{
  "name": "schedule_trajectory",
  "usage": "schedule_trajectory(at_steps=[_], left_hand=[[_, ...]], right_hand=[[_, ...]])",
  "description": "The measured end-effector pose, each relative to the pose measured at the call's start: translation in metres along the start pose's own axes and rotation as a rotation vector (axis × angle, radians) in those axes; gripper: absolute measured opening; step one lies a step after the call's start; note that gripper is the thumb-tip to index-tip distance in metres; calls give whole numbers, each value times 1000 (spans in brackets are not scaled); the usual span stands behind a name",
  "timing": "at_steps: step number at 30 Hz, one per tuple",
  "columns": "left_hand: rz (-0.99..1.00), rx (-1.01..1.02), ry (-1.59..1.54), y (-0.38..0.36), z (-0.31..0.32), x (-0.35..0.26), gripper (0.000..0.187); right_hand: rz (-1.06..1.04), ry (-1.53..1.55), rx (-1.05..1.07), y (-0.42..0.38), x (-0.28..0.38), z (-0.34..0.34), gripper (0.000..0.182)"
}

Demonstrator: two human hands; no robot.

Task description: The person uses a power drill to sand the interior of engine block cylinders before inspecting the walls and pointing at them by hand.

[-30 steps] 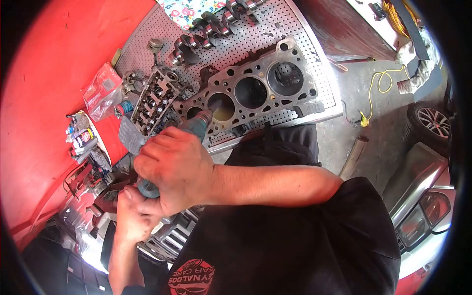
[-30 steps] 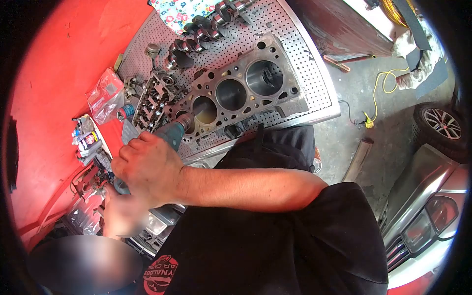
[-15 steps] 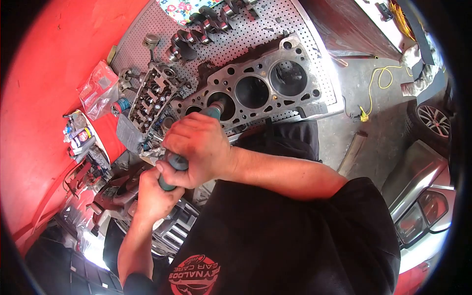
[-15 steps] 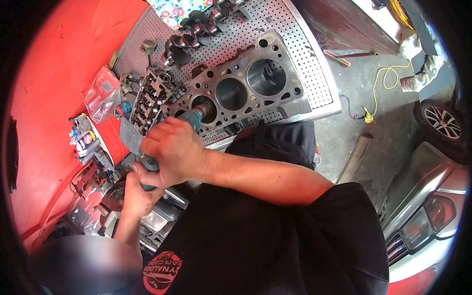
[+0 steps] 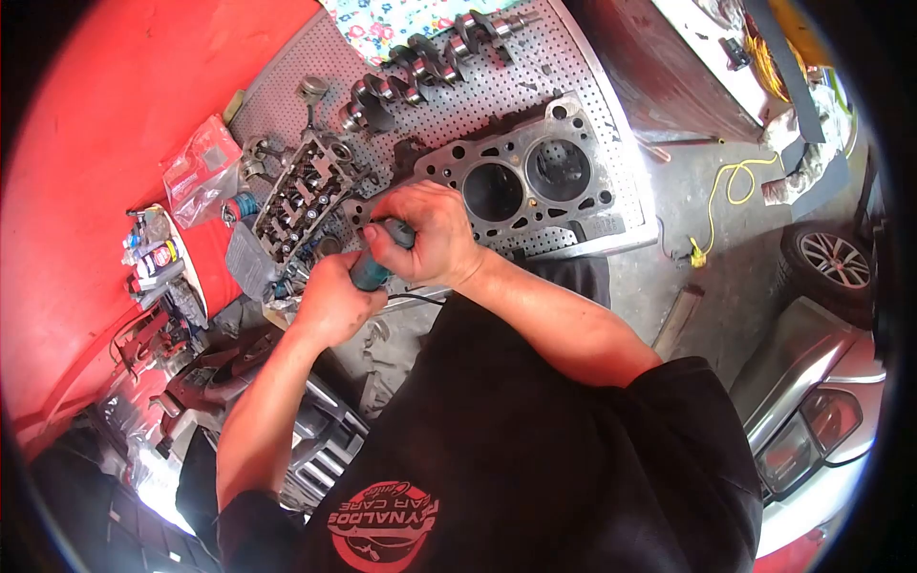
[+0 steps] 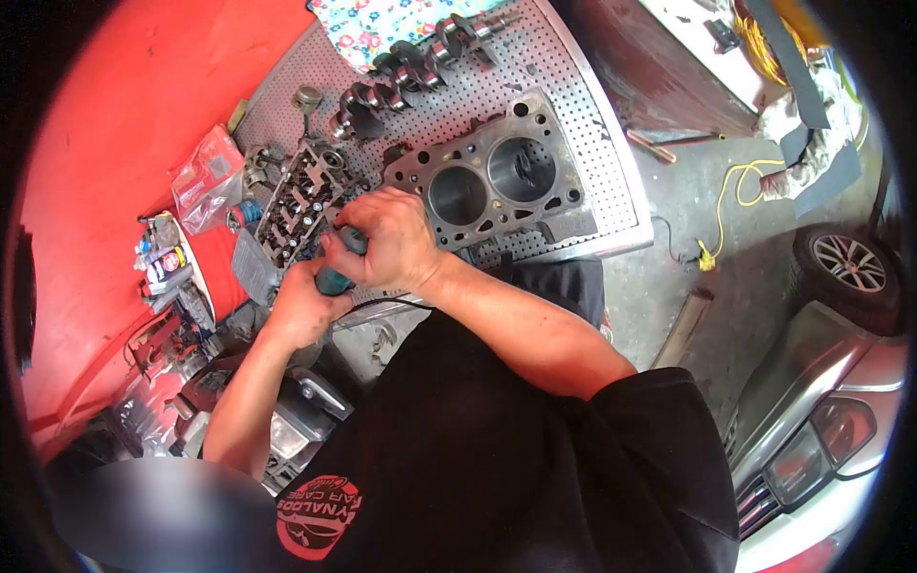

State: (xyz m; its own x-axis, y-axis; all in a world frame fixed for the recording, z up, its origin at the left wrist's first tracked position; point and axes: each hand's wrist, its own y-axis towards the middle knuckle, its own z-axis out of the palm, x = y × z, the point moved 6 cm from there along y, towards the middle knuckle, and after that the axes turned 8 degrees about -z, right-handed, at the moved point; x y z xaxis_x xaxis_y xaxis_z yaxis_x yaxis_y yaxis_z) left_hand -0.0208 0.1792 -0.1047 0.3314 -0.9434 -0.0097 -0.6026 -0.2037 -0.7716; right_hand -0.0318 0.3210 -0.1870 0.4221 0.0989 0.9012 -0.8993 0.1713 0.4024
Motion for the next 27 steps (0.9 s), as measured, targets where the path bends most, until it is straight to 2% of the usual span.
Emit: schedule_trajectory(at_steps=[5,9,11,12,13,15,16,19,24,27], left_hand=[[44,-54,-12,-11,5,10,31],[129,-140,-153,-75,11,37,30],[238,-197,-186,-111,19,53,30],[97,-109,-211,-125,28,66,29],[306,-126,-71,-135,36,76,27],[39,-222,-473,-167,60,96,40],[67,-190,-530,-176,78,115,48],[67,-179,-720,-189,106,146,51],[159,-205,-1177,-176,116,190,59],[269,-108,-1458,-160,120,205,65]], right_hand=[[-44,-32,42,-2,11,5,19],[-232,-42,170,-7,80,16,24],[-354,-82,280,-12,115,30,29],[-411,-64,310,-17,131,37,30],[-464,-44,346,-25,147,44,32],[-571,-9,410,-42,176,54,36],[-632,7,437,-50,190,59,37],[-802,124,581,-73,220,74,39],[-1016,283,759,-106,248,113,36],[-1096,269,922,-130,254,146,35]])
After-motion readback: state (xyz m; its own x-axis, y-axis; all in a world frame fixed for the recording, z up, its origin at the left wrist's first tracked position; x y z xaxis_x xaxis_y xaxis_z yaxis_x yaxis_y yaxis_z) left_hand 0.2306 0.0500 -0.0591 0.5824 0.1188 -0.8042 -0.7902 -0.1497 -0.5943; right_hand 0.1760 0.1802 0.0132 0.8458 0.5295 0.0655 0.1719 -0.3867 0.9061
